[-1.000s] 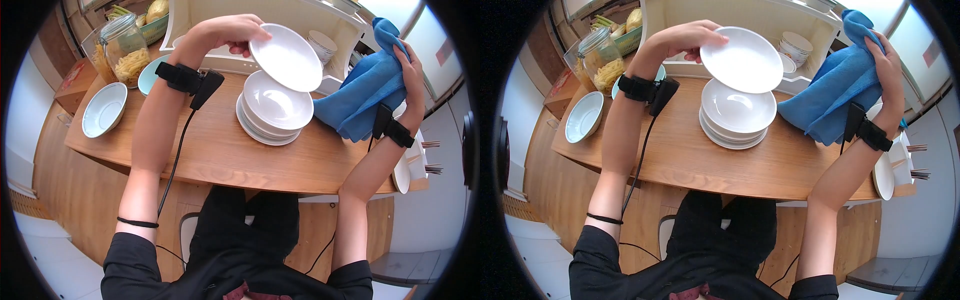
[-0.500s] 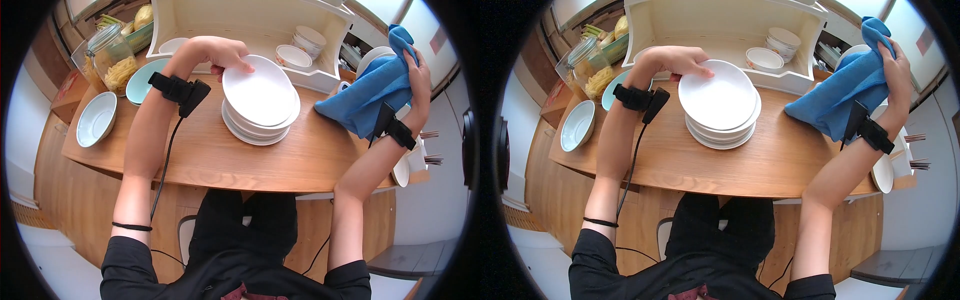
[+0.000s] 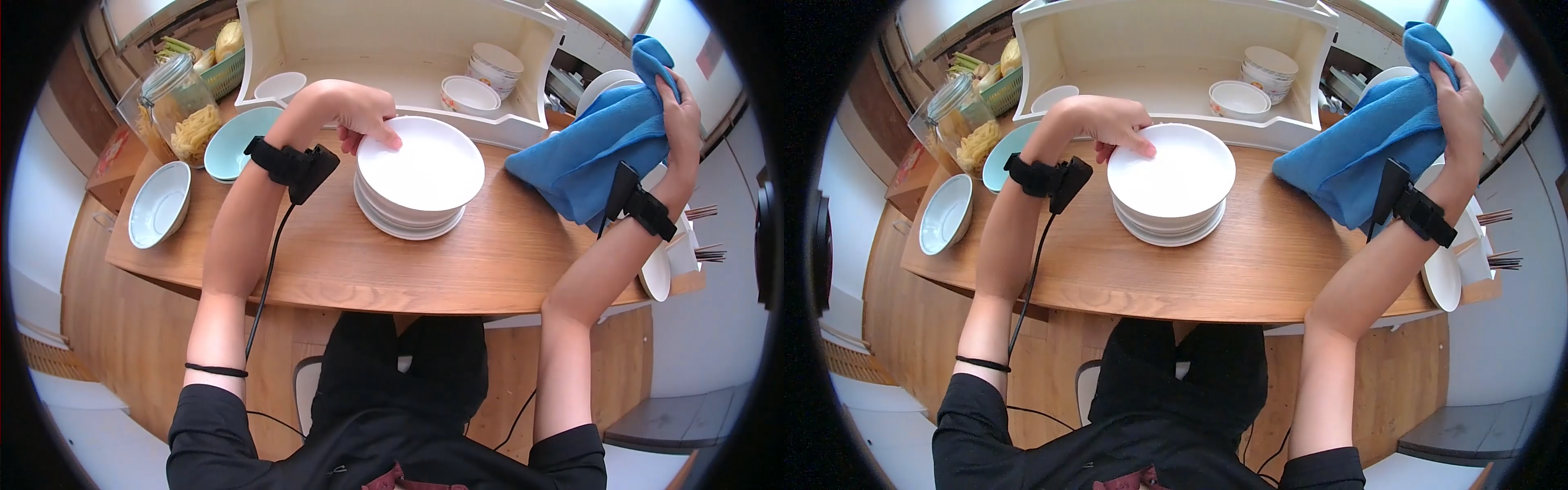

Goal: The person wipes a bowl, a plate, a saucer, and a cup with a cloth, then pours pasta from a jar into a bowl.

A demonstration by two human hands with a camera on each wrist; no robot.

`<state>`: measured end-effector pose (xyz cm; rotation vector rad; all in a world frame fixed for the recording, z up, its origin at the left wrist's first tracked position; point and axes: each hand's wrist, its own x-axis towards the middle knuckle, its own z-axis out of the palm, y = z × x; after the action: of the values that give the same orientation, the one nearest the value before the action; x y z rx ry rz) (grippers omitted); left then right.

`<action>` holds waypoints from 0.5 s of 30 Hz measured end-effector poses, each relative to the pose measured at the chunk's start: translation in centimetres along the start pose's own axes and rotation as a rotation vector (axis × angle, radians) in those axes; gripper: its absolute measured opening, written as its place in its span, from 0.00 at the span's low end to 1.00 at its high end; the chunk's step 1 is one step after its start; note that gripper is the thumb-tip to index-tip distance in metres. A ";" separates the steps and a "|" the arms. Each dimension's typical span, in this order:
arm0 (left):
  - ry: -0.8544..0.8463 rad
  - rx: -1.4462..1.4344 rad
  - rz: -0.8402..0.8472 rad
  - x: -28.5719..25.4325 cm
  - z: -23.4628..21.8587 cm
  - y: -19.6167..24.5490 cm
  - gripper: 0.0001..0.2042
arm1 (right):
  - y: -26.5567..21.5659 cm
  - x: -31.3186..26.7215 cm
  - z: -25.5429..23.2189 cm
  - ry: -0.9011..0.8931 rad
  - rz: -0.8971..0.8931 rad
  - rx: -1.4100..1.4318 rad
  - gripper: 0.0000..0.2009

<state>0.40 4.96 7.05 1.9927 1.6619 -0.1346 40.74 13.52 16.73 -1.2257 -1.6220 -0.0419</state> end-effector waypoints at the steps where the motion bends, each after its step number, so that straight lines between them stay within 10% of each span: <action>1: 0.000 -0.007 -0.006 -0.1 0.0 0.2 0.19 | -0.1 -0.1 -0.3 0.050 0.046 0.013 0.22; 6: 0.042 -0.008 0.003 -0.6 -0.2 0.5 0.20 | -0.1 -0.2 -1.1 0.181 0.028 -0.036 0.20; 12: 0.080 0.030 -0.035 -0.6 0.0 0.8 0.21 | -1.3 0.2 -2.0 0.939 -0.481 -0.012 0.12; 15: 0.104 0.063 -0.058 -0.7 0.0 1.2 0.21 | -2.3 -0.2 -1.7 0.823 -0.461 0.024 0.11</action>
<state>1.37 4.24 7.74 2.0298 1.8024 -0.1073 40.33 11.34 18.53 -0.6429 -1.1179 -0.7189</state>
